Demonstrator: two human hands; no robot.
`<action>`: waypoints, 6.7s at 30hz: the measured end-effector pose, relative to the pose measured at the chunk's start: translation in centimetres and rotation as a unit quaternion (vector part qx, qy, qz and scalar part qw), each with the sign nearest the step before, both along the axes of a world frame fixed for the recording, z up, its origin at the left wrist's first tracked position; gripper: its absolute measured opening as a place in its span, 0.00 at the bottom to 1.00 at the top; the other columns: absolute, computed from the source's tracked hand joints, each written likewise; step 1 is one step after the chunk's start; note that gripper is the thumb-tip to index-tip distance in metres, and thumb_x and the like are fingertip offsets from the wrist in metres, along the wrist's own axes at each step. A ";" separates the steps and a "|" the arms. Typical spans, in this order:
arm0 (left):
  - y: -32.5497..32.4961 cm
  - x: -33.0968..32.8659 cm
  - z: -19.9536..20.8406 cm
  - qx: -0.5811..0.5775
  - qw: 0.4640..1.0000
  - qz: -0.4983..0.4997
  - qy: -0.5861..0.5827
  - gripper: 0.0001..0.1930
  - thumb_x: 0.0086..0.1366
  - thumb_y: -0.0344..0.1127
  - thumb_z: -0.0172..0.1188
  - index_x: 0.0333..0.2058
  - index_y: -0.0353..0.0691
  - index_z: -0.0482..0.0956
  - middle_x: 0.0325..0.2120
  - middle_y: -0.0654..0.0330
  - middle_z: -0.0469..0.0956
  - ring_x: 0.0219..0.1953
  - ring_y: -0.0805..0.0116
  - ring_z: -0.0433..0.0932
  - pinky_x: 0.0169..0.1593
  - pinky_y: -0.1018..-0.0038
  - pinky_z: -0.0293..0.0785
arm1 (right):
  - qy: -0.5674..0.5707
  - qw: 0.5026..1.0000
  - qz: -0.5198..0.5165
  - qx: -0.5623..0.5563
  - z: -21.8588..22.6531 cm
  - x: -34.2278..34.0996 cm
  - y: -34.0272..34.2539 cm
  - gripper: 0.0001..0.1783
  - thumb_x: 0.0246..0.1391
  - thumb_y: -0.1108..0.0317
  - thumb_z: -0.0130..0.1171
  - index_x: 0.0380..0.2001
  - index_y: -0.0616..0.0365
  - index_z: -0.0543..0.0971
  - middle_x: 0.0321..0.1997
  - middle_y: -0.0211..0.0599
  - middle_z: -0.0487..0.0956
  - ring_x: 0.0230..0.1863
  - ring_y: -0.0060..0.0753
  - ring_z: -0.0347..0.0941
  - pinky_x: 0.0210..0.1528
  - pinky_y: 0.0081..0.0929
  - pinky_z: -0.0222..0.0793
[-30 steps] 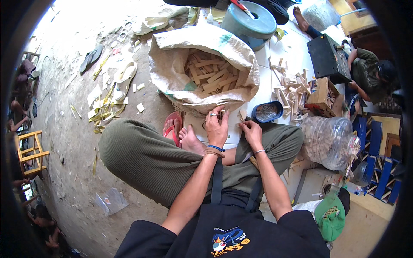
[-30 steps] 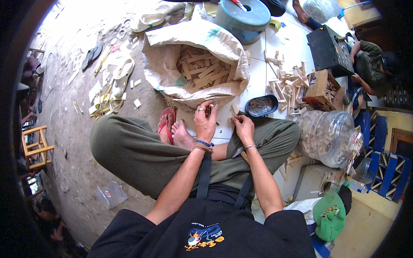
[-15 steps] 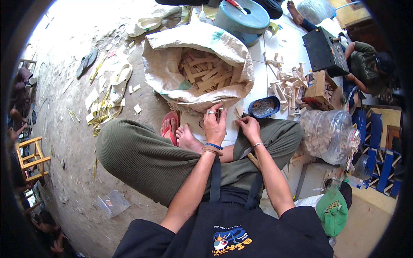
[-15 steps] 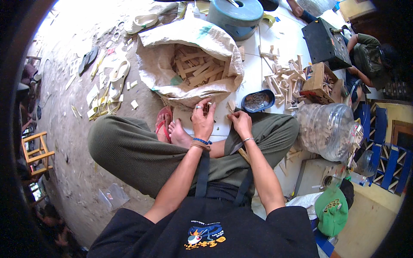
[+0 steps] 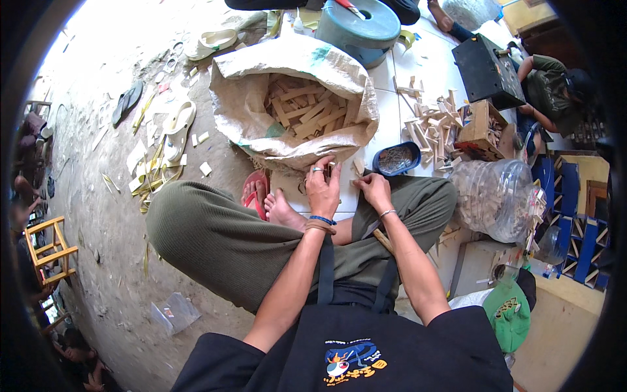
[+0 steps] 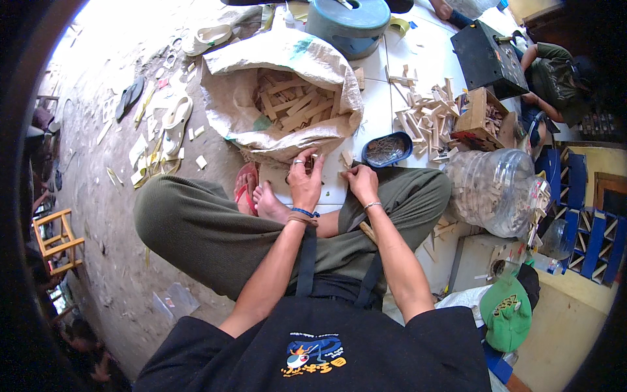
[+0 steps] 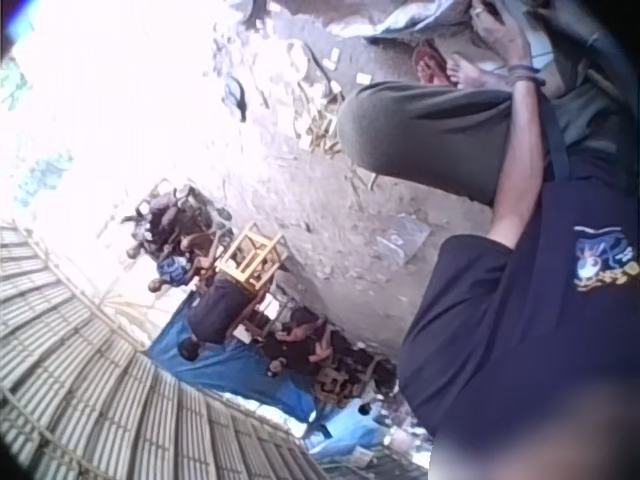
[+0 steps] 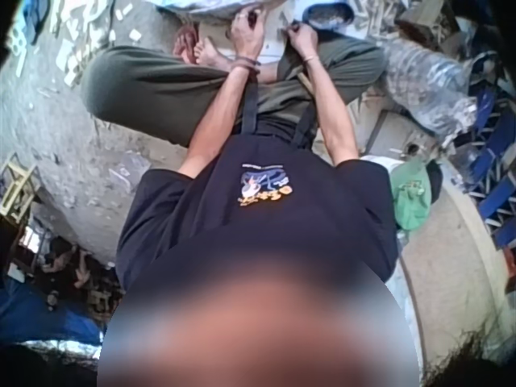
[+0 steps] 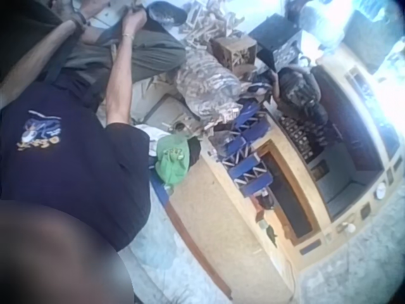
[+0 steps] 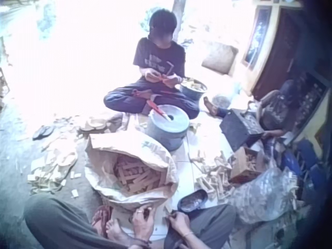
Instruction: The person sits on the floor and repeatedly assembles small wooden pieces by inserting nails and tapping them with a hammer. They pick up wooden parts from a sack, align them, insert nails, and strike the nails with a hammer to secure the pieces together.
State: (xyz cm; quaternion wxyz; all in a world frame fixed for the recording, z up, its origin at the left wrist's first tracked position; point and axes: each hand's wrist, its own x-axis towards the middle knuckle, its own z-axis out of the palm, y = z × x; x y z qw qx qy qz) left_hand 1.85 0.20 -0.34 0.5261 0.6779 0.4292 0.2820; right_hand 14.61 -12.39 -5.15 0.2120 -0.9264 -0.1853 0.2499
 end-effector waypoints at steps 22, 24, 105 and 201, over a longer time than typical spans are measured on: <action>0.0 -0.1 -0.5 -0.073 0.985 -0.158 0.008 0.16 0.73 0.38 0.57 0.54 0.39 0.80 0.41 0.45 0.83 0.46 0.49 0.82 0.53 0.60 0.75 | 0.113 0.967 -0.154 0.167 2.6 -1.6 0.0 0.18 0.54 0.55 0.76 0.39 0.57 0.86 0.36 0.34 0.88 0.36 0.29 0.83 0.40 0.30 0.76; -0.2 0.1 1.4 -0.109 0.982 -0.157 -0.002 0.17 0.74 0.40 0.59 0.56 0.38 0.78 0.40 0.49 0.83 0.46 0.54 0.82 0.54 0.62 0.75 | 0.242 0.907 -0.200 0.280 5.3 -1.7 -0.5 0.13 0.60 0.57 0.73 0.39 0.55 0.86 0.38 0.29 0.88 0.38 0.27 0.82 0.41 0.28 0.75; 2.3 -1.6 15.3 0.203 0.930 -0.301 -0.056 0.13 0.61 0.24 0.71 0.45 0.42 0.88 0.36 0.58 0.87 0.34 0.64 0.87 0.39 0.71 0.81 | -0.079 0.961 -0.055 0.259 19.8 -4.2 -3.1 0.11 0.57 0.68 0.67 0.37 0.65 0.83 0.35 0.45 0.85 0.33 0.43 0.82 0.36 0.33 0.74; -0.9 0.7 6.5 -0.435 0.874 -0.195 -0.097 0.20 0.75 0.42 0.64 0.59 0.42 0.72 0.33 0.72 0.78 0.25 0.89 0.66 0.23 0.87 0.59 | 0.269 0.875 -0.092 0.391 12.6 -1.7 -3.1 0.18 0.70 0.60 0.63 0.57 0.58 0.82 0.44 0.24 0.85 0.42 0.12 0.74 0.43 0.16 0.70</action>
